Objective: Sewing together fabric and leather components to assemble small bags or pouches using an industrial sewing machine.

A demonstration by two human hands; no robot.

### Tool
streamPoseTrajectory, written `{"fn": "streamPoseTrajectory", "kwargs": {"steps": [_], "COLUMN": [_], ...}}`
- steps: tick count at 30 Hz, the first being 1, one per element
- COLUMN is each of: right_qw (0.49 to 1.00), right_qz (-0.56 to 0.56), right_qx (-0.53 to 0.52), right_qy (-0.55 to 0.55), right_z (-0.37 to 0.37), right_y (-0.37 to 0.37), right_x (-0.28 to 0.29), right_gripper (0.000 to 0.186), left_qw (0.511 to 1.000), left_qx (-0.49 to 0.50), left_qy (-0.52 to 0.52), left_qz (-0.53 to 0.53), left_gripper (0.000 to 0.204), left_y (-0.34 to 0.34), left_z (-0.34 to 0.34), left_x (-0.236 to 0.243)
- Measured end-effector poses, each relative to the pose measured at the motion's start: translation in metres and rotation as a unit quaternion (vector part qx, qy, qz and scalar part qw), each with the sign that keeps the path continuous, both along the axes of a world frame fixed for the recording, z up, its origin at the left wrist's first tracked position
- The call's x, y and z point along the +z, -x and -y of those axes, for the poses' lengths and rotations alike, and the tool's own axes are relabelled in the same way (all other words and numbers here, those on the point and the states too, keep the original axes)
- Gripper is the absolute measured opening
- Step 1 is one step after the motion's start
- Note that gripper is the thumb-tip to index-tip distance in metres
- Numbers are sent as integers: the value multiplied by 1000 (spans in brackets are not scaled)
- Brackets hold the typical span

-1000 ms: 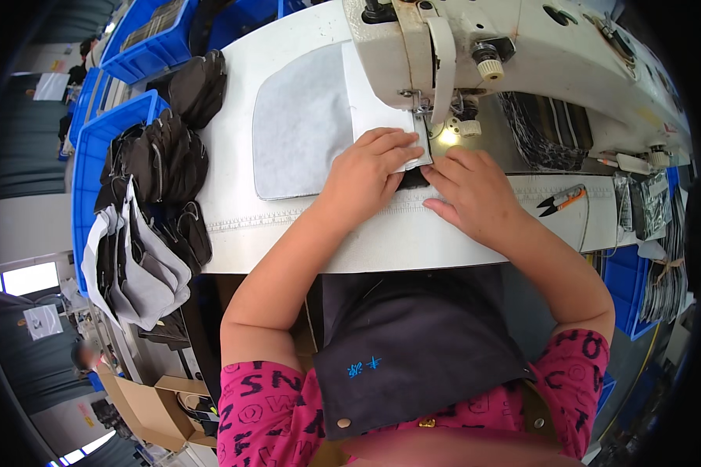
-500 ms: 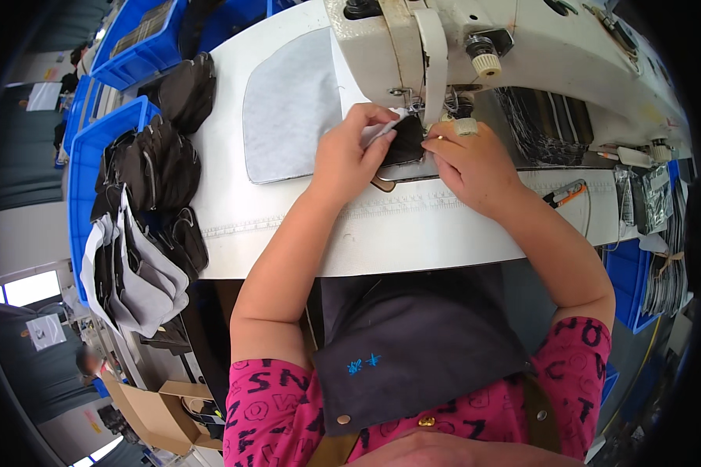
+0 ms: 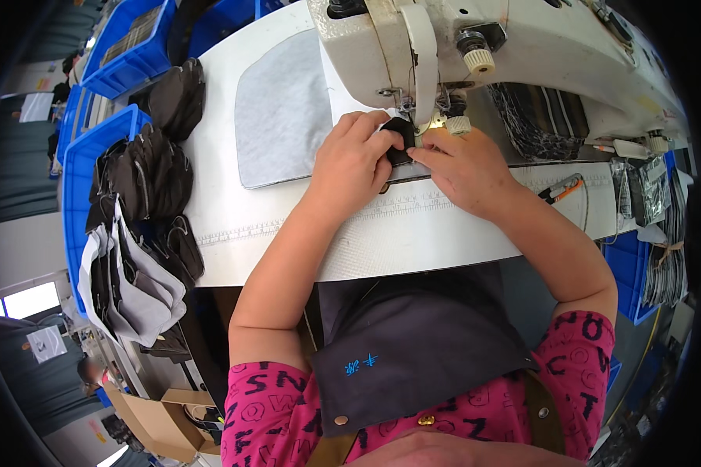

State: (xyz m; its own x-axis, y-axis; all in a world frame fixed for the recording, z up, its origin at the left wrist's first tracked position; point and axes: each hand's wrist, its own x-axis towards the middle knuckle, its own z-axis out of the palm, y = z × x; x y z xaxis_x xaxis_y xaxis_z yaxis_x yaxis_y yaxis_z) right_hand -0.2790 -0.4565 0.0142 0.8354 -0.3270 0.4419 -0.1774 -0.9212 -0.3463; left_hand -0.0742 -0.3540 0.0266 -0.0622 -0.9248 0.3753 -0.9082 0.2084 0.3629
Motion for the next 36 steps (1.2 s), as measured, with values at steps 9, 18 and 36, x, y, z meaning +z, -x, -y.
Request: {"fn": "streamPoseTrajectory", "kwargs": {"steps": [9, 18, 36], "right_qw": [999, 999, 997], "right_qz": [-1, -18, -56], "right_qx": [14, 14, 25], "right_qy": [31, 36, 47], "right_z": [-2, -4, 0], "right_y": [-1, -1, -1], "right_x": [2, 1, -2], "right_gripper": [31, 27, 27], "left_qw": [999, 995, 997], "left_qx": [-1, -28, -33], "left_qy": [11, 99, 69], "left_qz": [-31, -13, 11], "left_gripper": [20, 21, 22], "left_y": [3, 4, 2], "left_z": [-2, 5, 5], "left_x": [0, -5, -8]}}
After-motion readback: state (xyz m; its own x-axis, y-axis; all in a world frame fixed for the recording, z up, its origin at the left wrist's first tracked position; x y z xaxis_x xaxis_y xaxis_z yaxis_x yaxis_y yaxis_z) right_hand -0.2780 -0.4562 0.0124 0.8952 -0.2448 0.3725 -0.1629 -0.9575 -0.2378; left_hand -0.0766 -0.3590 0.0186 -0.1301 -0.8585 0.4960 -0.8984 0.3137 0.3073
